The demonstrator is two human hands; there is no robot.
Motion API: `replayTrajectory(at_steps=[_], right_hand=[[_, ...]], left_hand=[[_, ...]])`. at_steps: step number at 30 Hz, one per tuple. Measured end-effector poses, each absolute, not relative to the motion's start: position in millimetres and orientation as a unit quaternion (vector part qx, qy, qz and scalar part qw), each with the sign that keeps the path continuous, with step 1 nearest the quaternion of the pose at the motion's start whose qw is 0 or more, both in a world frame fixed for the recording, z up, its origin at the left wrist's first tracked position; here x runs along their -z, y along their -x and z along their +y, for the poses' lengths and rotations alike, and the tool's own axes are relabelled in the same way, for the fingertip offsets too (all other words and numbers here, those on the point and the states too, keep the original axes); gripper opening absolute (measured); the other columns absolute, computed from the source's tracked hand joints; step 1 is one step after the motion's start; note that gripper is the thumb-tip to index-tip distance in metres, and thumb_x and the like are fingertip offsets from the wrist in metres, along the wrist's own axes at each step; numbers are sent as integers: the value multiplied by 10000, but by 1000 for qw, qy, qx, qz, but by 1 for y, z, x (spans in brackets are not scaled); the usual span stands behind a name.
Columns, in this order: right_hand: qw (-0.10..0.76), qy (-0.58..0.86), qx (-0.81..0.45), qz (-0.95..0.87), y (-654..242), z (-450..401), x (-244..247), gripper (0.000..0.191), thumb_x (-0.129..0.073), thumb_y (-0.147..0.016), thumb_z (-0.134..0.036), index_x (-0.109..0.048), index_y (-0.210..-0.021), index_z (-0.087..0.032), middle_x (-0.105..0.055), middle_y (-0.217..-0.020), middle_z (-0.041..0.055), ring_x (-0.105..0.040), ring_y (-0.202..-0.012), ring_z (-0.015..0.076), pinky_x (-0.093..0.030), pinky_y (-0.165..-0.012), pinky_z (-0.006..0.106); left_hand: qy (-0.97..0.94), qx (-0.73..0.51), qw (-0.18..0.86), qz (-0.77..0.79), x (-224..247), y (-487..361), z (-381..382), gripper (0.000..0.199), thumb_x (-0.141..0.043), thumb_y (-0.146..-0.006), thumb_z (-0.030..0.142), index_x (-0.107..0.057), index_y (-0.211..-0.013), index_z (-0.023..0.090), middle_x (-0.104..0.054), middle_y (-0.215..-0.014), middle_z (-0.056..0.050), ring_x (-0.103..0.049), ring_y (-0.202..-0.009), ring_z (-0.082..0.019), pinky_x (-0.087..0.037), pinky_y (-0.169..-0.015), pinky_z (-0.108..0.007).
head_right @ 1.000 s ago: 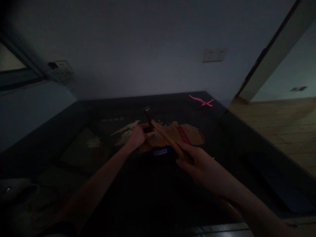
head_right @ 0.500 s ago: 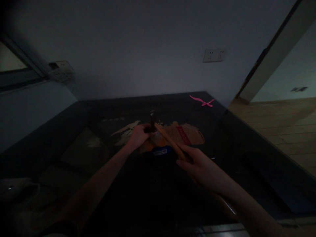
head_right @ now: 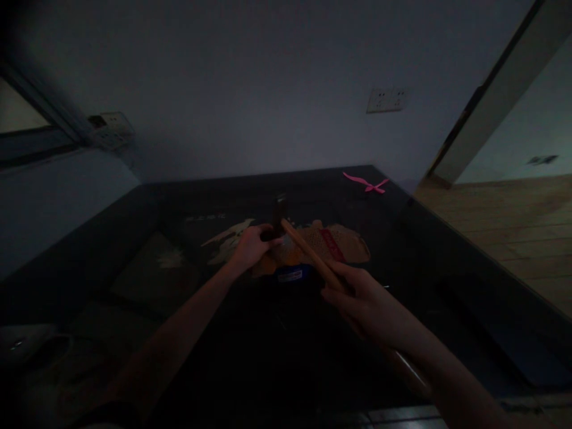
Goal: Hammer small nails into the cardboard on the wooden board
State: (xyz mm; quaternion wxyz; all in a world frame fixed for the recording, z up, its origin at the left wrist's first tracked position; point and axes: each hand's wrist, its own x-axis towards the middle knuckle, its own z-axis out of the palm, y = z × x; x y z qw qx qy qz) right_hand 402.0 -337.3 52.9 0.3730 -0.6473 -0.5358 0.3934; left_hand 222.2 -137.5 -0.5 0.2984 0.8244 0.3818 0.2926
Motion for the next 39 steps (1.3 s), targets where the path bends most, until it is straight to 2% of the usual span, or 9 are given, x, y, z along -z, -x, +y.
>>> replayTrajectory(at_steps=[4, 9, 13, 16, 22, 24, 27, 31, 39], right_hand=[[416, 639, -444, -471, -403, -341, -47, 573, -653, -759, -412, -539, -1273, -187, -455, -542, -68, -390, -368, 78, -317, -307, 176], [508, 583, -469, -426, -400, -338, -25, 534, -647, -775, -396, -510, -1235, -162, -429, -523, -91, -298, -323, 37, -239, -289, 145], [535, 558, -473, -424, -403, -335, -12, 449, -620, -807, -382, -515, -1176, -149, -418, -479, -100, -267, -295, 30, -212, -282, 141], [536, 548, -481, -426, -408, -333, -8, 428, -603, -823, -370, -499, -1175, -151, -417, -456, -104, -264, -278, 32, -212, -276, 143], [538, 543, -491, -418, -411, -333, -5, 462, -634, -797, -382, -506, -1178, -154, -431, -489, -99, -293, -275, 35, -235, -258, 150], [543, 547, -491, -407, -409, -335, -6, 499, -637, -793, -385, -501, -1212, -150, -420, -489, -102, -290, -277, 32, -235, -257, 144], [537, 555, -492, -402, -407, -336, -8, 537, -640, -792, -381, -492, -1254, -152, -420, -496, -100, -297, -283, 34, -255, -258, 144], [529, 555, -489, -416, -405, -337, -10, 551, -629, -798, -384, -481, -1273, -147, -424, -483, -100, -291, -281, 34, -237, -260, 141], [513, 554, -500, -425, -410, -337, -7, 492, -624, -806, -395, -489, -1220, -166, -433, -485, -103, -311, -289, 43, -260, -268, 148]], left_hand=[[-825, -313, 300, 362, 0, -222, -139, 32, -673, -733, 171, -671, -763, 180, -710, -808, -19, -651, -758, -163, -491, -750, -287], [-829, -337, 318, 312, 3, -223, -140, 66, -657, -744, 151, -643, -806, 171, -693, -836, -18, -649, -787, -150, -506, -772, -289], [-835, -340, 335, 273, -3, -222, -139, 310, -708, -707, 163, -595, -996, 169, -666, -985, -55, -642, -863, -153, -518, -792, -292], [-852, -356, 287, 257, -21, -215, -142, 421, -702, -718, 171, -554, -1112, 174, -630, -1078, -79, -625, -930, -163, -506, -838, -310], [-873, -398, 160, 233, -64, -188, -187, 164, -564, -845, 206, -593, -1006, 186, -649, -958, -42, -620, -868, -143, -487, -812, -276], [-912, -348, 142, 166, -63, -180, -208, 116, -532, -872, 203, -598, -966, 196, -667, -908, -22, -622, -832, -127, -478, -783, -247], [-976, -189, 96, 40, -41, -173, -231, 144, -485, -901, 181, -594, -994, 191, -679, -916, -17, -618, -833, -125, -458, -755, -248], [-999, -33, -3, 13, 0, -171, -238, 136, -484, -895, 143, -585, -980, 177, -662, -945, -28, -600, -830, -152, -429, -682, -286], [-999, -28, -37, -5, 24, -178, -238, 78, -506, -879, 119, -562, -903, 168, -635, -955, -38, -581, -817, -137, -407, -635, -265]])
